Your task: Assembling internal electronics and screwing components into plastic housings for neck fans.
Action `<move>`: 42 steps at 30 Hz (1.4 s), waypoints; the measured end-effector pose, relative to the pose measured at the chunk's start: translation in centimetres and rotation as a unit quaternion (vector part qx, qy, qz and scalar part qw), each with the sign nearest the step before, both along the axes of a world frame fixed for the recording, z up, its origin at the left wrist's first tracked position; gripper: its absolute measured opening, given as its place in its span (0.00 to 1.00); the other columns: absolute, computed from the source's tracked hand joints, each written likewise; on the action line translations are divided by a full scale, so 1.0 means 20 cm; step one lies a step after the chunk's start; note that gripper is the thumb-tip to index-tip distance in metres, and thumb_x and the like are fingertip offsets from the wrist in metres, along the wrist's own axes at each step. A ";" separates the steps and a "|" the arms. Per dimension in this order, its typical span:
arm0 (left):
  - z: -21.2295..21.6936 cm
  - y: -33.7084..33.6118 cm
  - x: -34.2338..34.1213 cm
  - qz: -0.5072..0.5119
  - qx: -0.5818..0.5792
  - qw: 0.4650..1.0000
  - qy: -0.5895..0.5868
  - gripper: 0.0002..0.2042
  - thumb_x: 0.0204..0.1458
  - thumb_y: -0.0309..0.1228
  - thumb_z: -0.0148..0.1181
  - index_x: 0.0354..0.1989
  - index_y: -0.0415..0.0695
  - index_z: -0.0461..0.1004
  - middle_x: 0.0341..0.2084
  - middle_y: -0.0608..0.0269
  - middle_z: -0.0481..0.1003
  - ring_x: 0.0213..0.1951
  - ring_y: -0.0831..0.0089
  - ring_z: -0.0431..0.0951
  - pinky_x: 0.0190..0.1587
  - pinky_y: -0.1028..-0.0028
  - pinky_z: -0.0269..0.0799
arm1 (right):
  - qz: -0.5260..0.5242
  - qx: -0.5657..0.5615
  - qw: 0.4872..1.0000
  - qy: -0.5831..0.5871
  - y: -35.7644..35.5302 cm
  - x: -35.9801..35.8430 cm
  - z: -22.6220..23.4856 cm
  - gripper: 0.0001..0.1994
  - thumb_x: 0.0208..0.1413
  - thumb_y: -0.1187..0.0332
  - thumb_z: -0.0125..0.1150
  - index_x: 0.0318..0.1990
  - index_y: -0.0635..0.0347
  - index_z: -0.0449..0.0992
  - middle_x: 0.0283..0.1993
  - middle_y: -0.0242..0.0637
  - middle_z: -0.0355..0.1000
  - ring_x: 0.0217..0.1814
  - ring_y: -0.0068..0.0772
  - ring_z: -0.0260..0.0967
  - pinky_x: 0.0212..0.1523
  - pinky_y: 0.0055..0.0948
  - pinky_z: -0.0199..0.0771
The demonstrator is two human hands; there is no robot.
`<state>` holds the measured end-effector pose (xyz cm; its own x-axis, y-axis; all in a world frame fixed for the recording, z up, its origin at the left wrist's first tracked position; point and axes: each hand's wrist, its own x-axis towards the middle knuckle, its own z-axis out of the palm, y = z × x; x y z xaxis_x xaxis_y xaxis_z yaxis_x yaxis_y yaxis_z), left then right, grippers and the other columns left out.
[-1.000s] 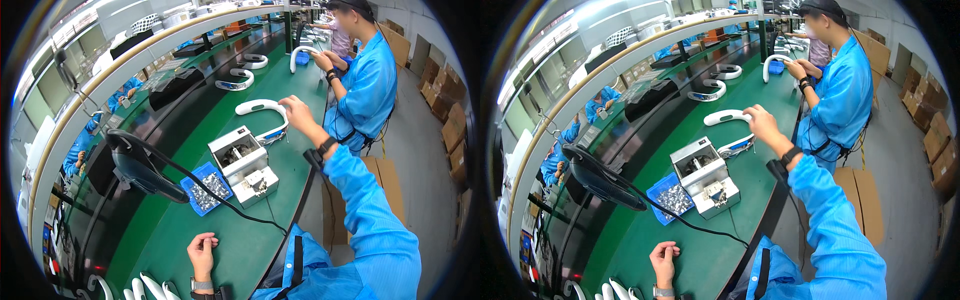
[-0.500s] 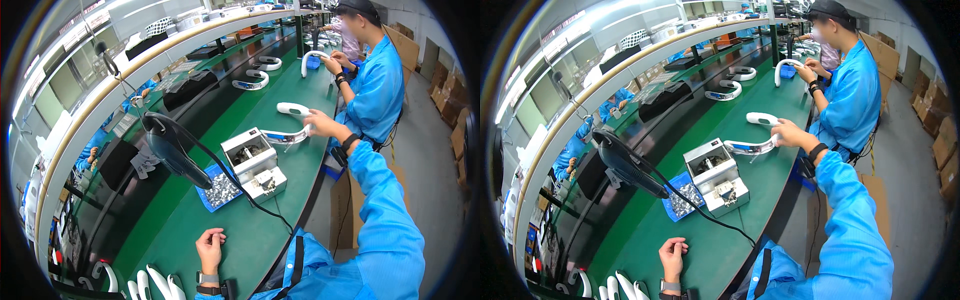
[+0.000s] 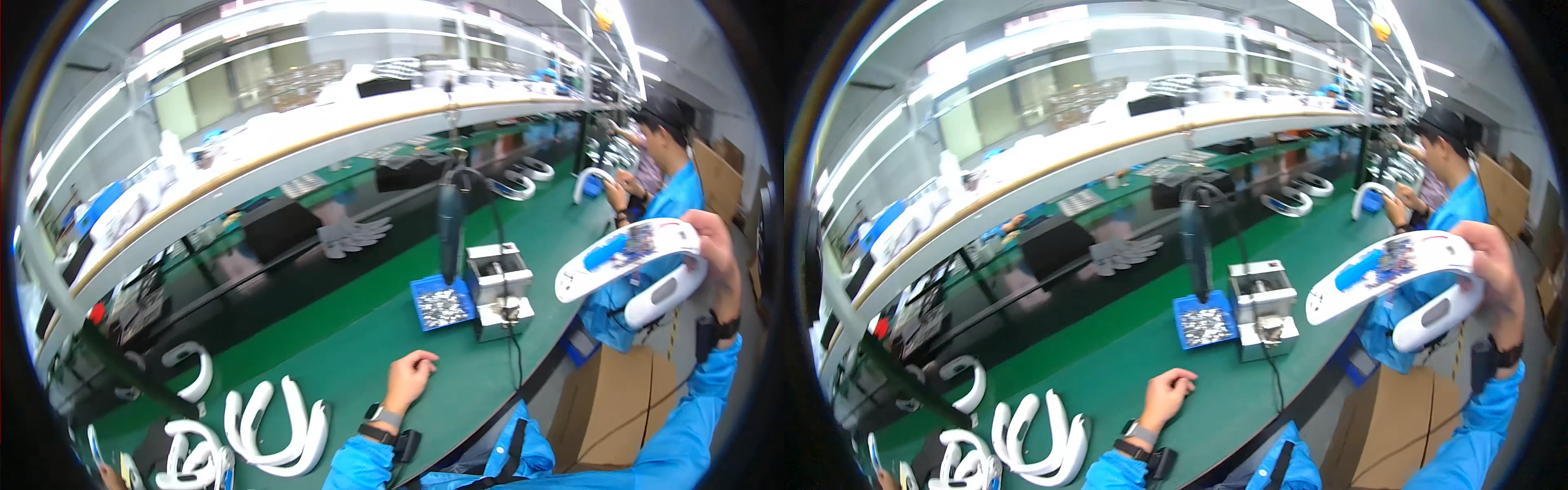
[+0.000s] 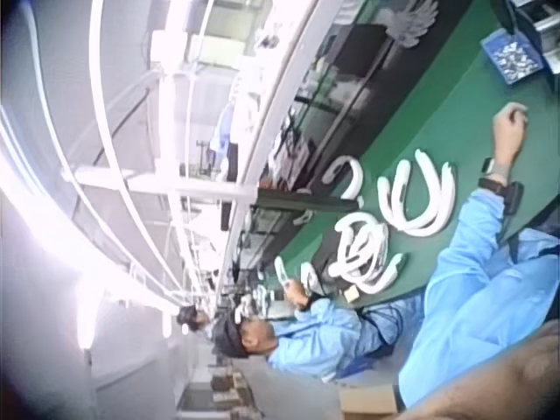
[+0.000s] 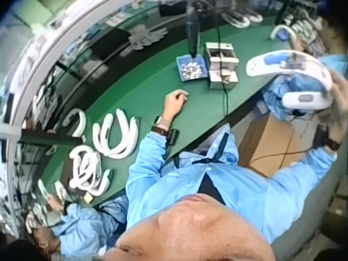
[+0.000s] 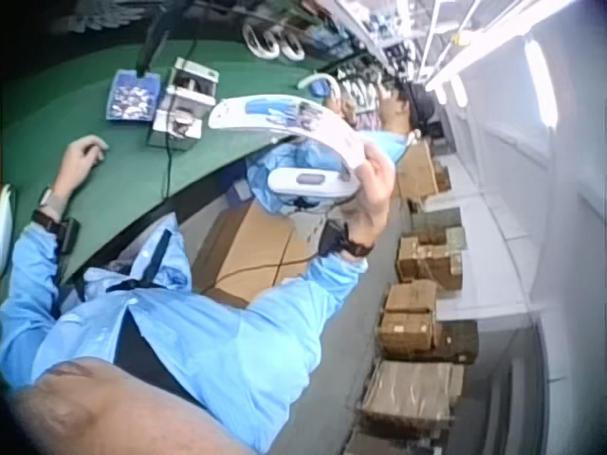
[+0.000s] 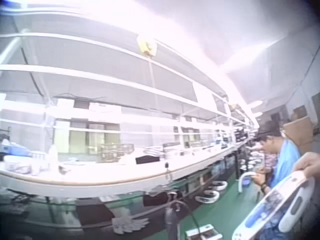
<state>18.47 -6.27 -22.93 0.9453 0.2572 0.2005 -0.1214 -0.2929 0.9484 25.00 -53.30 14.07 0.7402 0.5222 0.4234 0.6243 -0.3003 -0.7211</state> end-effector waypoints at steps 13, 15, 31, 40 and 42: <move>-0.06 0.05 -0.02 -0.025 0.023 0.999 -0.026 0.12 0.57 0.27 0.50 0.41 0.42 0.81 0.28 0.61 0.82 0.32 0.72 0.82 0.38 0.73 0.77 | 0.305 0.159 0.910 -0.232 1.61 -0.50 0.44 0.38 0.61 0.44 0.59 0.63 0.75 0.63 0.38 0.33 0.70 0.35 0.19 0.65 0.39 0.22 0.66; -0.05 0.05 -0.04 -0.026 0.026 0.999 -0.018 0.12 0.58 0.28 0.50 0.42 0.42 0.81 0.28 0.61 0.82 0.32 0.72 0.82 0.38 0.73 0.77 | 0.308 0.228 0.870 -0.309 1.92 -0.44 0.47 0.21 0.64 0.57 0.60 0.52 0.70 0.75 0.34 0.28 0.70 0.35 0.16 0.64 0.35 0.19 0.65; -0.01 0.09 -0.06 -0.054 -0.022 0.998 0.006 0.12 0.59 0.27 0.49 0.43 0.41 0.80 0.29 0.62 0.82 0.34 0.73 0.82 0.39 0.73 0.76 | 0.232 0.073 0.826 -0.508 2.81 0.06 0.33 0.17 0.53 0.65 0.66 0.50 0.57 0.77 0.43 0.43 0.75 0.48 0.49 0.68 0.55 0.42 0.65; 0.03 0.11 -0.05 -0.049 -0.033 0.998 -0.018 0.11 0.55 0.26 0.49 0.41 0.42 0.80 0.27 0.60 0.81 0.30 0.66 0.82 0.35 0.69 0.74 | 0.164 0.044 0.834 -0.525 2.96 0.05 0.25 0.16 0.53 0.66 0.66 0.49 0.59 0.77 0.42 0.45 0.75 0.48 0.52 0.71 0.49 0.45 0.68; 0.02 0.11 -0.05 -0.048 -0.035 0.998 -0.014 0.12 0.55 0.25 0.49 0.41 0.42 0.80 0.27 0.60 0.81 0.30 0.66 0.82 0.35 0.69 0.74 | 0.149 0.044 0.855 -0.495 3.00 0.03 0.22 0.16 0.52 0.66 0.67 0.48 0.61 0.77 0.42 0.45 0.76 0.47 0.53 0.71 0.48 0.45 0.70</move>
